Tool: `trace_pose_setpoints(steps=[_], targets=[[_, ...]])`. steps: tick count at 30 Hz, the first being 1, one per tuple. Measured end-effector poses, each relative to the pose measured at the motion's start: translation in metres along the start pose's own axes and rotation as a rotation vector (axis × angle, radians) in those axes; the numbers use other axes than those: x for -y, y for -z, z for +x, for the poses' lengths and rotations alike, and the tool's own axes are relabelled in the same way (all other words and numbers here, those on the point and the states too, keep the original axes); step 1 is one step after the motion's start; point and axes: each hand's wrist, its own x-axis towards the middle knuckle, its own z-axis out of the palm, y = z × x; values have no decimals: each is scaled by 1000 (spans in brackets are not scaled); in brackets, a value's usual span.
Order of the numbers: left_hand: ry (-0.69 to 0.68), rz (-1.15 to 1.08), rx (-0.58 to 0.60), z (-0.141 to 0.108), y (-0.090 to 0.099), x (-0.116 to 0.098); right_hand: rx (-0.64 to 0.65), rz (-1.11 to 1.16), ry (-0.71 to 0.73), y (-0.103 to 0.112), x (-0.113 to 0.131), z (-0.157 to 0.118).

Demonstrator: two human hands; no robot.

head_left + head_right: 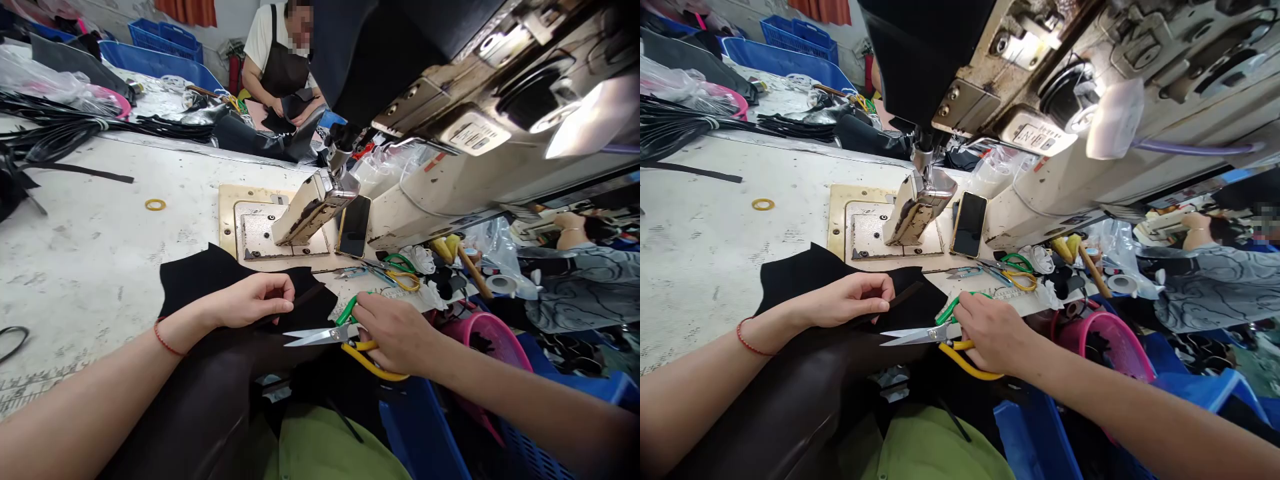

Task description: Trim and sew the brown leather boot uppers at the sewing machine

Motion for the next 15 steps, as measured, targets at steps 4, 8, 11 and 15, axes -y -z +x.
trace_pose_setpoints(steps=[4,8,11,15], targets=[[12,-16,-5,0,-1,0,-151,-47,-20,-15,3,-7],[12,-16,-15,-1,-1,1,-207,-63,39,-19,0,2],[15,-12,-20,-1,0,2,-205,-69,73,-20,-5,8],[15,2,-23,-1,1,3,-196,-81,93,-23,-8,11]])
